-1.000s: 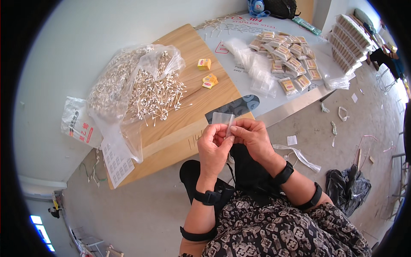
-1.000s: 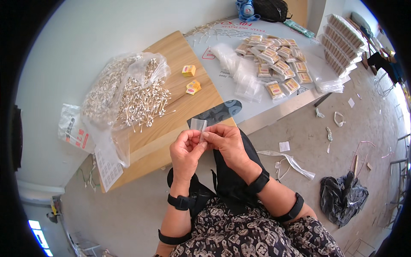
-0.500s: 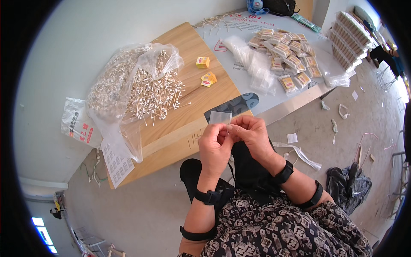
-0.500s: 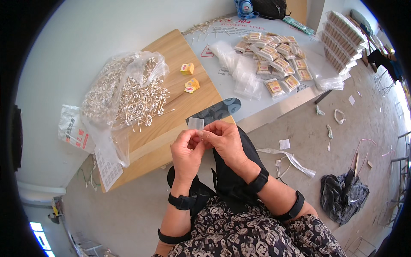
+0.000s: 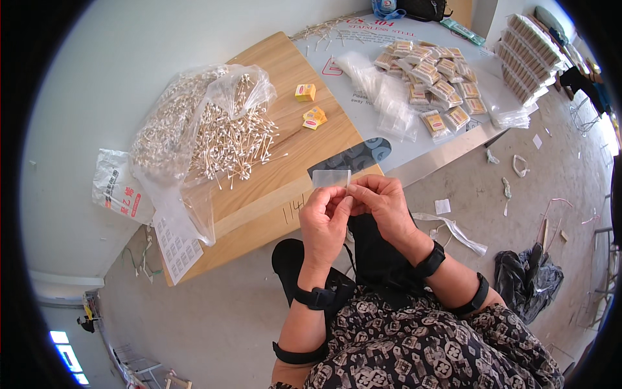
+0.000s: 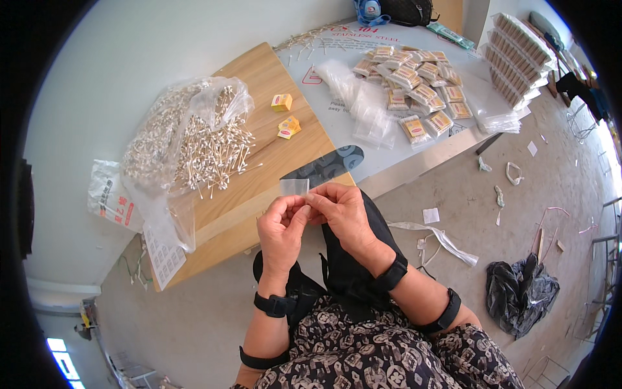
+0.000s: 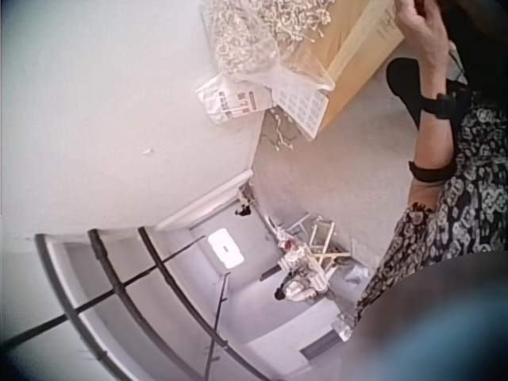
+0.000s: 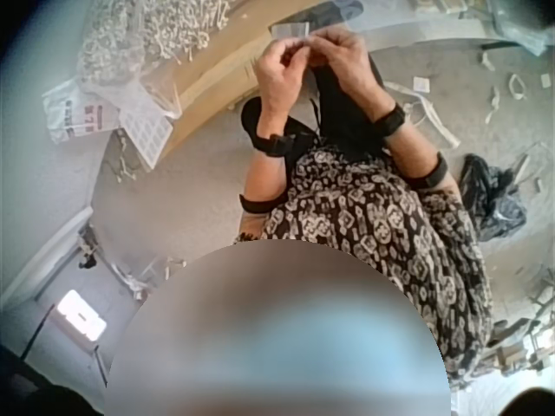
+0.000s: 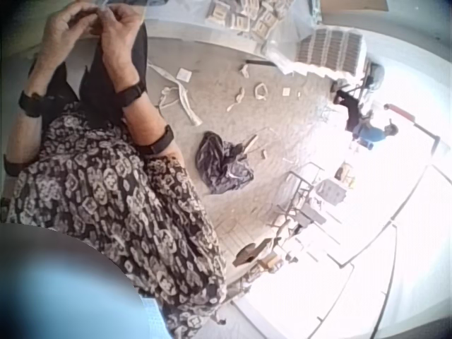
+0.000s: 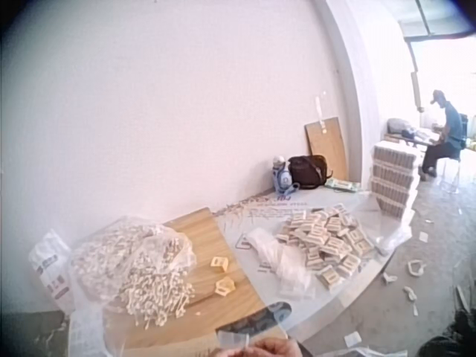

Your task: The user is manually counting and packaging cotton swabs into small retail boxes.

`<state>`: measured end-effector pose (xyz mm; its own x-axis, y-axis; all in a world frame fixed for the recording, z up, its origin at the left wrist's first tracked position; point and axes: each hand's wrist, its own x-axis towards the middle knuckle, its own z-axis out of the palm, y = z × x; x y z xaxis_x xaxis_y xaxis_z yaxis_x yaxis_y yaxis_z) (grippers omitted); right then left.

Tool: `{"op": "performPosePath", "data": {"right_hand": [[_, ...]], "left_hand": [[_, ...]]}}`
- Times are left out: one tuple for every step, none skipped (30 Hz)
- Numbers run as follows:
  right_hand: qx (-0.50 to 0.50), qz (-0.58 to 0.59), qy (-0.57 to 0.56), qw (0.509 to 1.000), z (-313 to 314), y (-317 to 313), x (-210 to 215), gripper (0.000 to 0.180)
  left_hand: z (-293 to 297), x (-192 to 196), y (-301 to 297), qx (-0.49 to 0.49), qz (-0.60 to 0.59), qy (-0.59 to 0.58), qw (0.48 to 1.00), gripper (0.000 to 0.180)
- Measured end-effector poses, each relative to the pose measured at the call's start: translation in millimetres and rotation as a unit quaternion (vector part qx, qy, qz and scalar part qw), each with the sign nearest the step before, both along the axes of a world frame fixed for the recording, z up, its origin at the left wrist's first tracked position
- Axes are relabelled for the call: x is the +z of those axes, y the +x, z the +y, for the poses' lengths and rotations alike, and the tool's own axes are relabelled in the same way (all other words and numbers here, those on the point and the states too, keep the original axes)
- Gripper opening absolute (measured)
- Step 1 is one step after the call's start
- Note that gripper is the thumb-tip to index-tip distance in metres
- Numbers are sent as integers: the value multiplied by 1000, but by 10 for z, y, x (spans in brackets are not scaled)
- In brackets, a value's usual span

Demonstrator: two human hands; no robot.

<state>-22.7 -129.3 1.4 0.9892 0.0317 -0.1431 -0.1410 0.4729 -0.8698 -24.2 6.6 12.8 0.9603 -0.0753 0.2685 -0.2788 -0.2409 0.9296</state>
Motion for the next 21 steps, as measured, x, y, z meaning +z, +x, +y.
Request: {"op": "performPosePath", "data": {"right_hand": [[0,1,0,1000,-3,-1,-4,16],[1,8,7,1000,-5,-2,-5,15],[2,16,15,1000,-8,-4,-2,15],[2,16,15,1000,-9,-5,1,15],[3,17,17,1000,-10,-7,3,14],[6,17,18,1000,-7,-9,9,14],[6,17,18,1000,-3,-10,11,14],[6,16,18,1000,3,-11,12,13],[5,16,18,1000,6,-12,11,12],[5,16,18,1000,6,-12,10,12],[6,14,17,1000,5,-12,9,12],[6,12,15,1000,5,-12,6,12],[6,12,15,1000,4,-13,8,12],[3,14,14,1000,5,-16,15,13],[0,15,13,1000,12,-20,27,13],[1,15,13,1000,22,-24,45,13],[-4,5,-6,1000,35,-29,67,15],[-9,-5,-26,1000,42,-31,76,16],[-9,-5,-26,1000,45,-29,72,16],[-14,-12,-41,999,47,-27,63,17],[-19,-20,-56,998,49,-26,57,18]], "left_hand": [[6,-23,4,1,4,-6,1000,9],[12,-38,6,3,9,-13,1000,8],[17,-27,4,3,9,-13,1000,8],[24,-6,-1,5,31,-21,999,8],[29,10,-4,8,54,-29,998,8],[35,25,-8,8,54,-29,998,8],[39,37,-11,9,63,-37,997,7],[43,43,-13,9,73,-45,996,7],[48,41,-12,10,73,-45,996,7],[52,36,-10,7,86,-72,994,7],[54,33,-8,4,98,-99,990,7],[55,33,-7,4,98,-99,990,7],[56,34,-7,2,99,-101,990,7],[55,33,-6,1,100,-102,990,7],[60,28,-5,1,100,-102,990,7],[65,17,-3,5,86,-68,994,6],[69,11,-2,10,72,-33,997,6],[51,6,-4,9,72,-33,997,6],[20,-3,-10,4,61,-51,997,5],[2,-10,-12,-1,50,-68,996,5],[8,-23,-9,-2,50,-68,996,5]]}}
